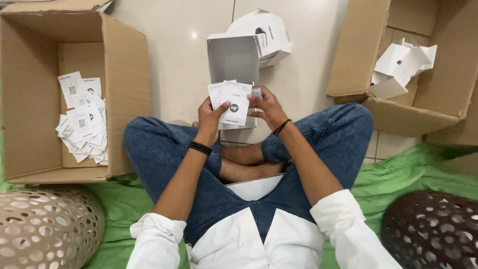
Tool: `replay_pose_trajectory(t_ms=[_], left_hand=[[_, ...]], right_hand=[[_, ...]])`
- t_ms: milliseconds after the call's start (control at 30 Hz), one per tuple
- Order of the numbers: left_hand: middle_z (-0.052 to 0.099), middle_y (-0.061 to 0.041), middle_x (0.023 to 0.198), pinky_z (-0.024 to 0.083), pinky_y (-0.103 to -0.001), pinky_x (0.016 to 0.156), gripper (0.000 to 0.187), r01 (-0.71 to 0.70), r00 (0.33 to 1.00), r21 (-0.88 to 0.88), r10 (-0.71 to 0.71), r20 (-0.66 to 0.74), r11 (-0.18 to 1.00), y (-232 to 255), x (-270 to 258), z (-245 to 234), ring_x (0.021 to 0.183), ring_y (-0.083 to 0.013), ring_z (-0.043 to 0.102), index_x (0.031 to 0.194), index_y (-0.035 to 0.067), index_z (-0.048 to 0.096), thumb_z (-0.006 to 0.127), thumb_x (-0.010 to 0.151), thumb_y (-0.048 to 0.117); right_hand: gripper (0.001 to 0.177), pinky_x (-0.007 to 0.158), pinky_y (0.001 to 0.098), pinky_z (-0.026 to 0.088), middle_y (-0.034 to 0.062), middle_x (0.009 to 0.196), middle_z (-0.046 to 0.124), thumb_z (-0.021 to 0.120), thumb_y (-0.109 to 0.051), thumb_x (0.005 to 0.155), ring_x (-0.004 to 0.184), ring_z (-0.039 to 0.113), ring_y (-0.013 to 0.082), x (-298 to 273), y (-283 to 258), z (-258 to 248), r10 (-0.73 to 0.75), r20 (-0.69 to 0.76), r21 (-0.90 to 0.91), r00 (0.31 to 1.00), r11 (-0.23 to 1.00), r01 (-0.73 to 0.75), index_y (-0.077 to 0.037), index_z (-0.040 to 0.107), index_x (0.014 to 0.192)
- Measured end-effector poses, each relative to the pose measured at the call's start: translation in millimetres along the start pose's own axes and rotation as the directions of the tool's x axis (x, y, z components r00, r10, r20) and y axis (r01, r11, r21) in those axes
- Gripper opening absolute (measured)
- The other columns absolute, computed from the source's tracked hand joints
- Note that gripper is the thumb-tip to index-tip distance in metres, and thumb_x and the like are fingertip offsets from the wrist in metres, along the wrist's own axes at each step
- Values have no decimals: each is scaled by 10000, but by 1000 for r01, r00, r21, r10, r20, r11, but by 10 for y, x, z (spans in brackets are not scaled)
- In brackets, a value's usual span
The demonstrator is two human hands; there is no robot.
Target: The person packs electronic devices into small white boxes, inserting manuals and folding the cardboard flaps to close them.
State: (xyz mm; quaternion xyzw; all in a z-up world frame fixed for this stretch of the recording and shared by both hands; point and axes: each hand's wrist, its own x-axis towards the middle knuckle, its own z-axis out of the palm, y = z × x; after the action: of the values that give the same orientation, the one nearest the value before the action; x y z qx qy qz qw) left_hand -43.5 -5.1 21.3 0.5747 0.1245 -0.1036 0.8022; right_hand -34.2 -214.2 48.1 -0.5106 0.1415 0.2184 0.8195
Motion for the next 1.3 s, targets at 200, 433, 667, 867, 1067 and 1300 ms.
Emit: replay_pose_trajectory(t_ms=[200,433,667,867,1067,1300], left_hand=[[732,-95,1093,568,-274,908,339,84,995,-69,-87,-52,994,12,18,-48,999,-150,689,1207,-21,637,715,960,196],[724,-94,1117,549,-314,935,289,-36,993,-229,8,-119,973,136,85,-211,1022,-165,677,1203,-22,653,678,980,160],[718,-87,1133,534,-326,996,256,96,991,-416,-46,128,904,145,-26,-45,1069,-172,672,1199,1,644,627,1006,169],[713,-115,1133,539,-322,998,236,92,991,-412,-44,125,907,60,-9,-110,1064,-181,673,1200,-16,633,629,1024,141],[703,-122,1150,561,-322,968,279,-31,998,-359,11,-60,933,111,24,-69,1049,-191,678,1220,-33,601,651,951,17],[683,-102,1153,559,-328,967,423,-142,986,-342,103,-128,929,545,-126,-21,1080,-190,661,1274,14,538,637,874,-76]], right_hand=[[336,808,339,633,61,1103,716,686,-175,953,971,697,167,197,181,-8,-61,-85,-209,995,977,42,-47,648,1261],[270,824,318,617,53,1079,710,630,-102,980,944,699,148,-19,-267,-290,-225,-252,-73,941,974,213,-25,639,1239],[244,722,268,558,50,993,711,651,-119,990,829,655,118,8,17,-18,-289,-147,-347,946,911,225,-35,666,1219],[179,737,274,575,38,964,679,589,-146,1033,832,648,99,-104,-70,224,-188,-26,-265,982,948,175,-66,646,1183],[227,836,304,610,61,963,677,521,-62,991,877,688,153,-194,-138,359,-317,-99,-144,943,942,301,-37,654,1173],[98,922,282,566,4,1152,678,757,-12,907,1035,654,127,-88,-112,905,-462,-15,-427,887,804,413,11,724,996]])
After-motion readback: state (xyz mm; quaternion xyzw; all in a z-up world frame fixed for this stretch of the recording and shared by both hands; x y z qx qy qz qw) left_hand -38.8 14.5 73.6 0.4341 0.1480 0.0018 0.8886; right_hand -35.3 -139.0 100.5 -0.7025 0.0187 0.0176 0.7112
